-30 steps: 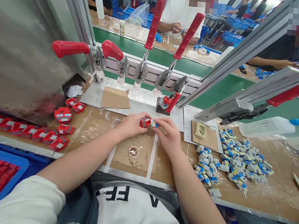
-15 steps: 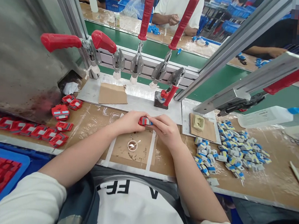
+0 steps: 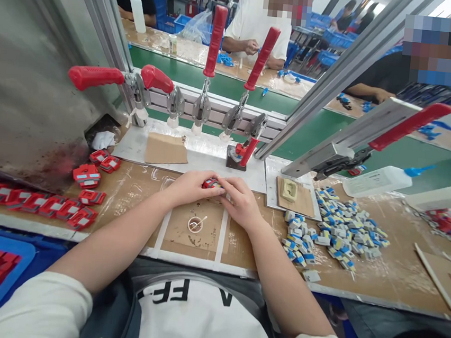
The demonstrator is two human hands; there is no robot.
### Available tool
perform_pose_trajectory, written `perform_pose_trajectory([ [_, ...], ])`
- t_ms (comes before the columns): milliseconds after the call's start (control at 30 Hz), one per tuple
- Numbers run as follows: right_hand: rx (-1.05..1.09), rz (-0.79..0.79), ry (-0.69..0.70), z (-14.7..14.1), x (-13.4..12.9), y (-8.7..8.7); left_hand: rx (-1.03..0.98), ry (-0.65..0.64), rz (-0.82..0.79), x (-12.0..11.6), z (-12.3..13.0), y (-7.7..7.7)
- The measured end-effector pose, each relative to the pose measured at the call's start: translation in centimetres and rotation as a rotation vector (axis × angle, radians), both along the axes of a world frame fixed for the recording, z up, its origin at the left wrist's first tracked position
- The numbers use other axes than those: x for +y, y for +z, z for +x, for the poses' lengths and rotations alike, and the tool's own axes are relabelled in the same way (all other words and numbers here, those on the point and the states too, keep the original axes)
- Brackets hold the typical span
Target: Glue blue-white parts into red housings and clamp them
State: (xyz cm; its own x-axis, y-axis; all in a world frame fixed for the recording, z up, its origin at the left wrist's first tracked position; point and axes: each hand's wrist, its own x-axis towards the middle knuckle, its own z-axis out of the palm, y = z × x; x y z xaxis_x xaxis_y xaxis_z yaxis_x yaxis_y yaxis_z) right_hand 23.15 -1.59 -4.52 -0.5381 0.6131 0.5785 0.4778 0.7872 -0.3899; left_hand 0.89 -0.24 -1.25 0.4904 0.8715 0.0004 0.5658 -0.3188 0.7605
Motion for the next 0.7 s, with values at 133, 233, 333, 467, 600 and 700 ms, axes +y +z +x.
perform_pose_trajectory([
  [133,0.114,-0.111,0.027,-0.1,-0.4,0.1,0.023,0.036,0.105,-0.2,0.2,-0.5],
  [233,0.313,-0.347,-0.047,-0.3,-0.3,-0.2,0.056,0.078,0.158,-0.3,0.2,-0.5],
  [333,0.512,-0.705,-0.125,-0.6,0.2,-0.6,0.182,0.064,0.231,-0.4,0.2,-0.2],
  [467,0.647,-0.961,-0.101,-0.9,0.6,-0.4,0.286,-0.021,0.371,-0.3,0.3,-0.1],
  [600,0.789,-0.947,-0.136,-1.1,0.5,-0.1,0.31,-0.105,0.507,-0.2,0.4,-0.5],
  [700,0.829,-0.927,-0.165,-1.3,0.6,-0.1,0.246,-0.121,0.492,-0.2,0.5,-0.7],
])
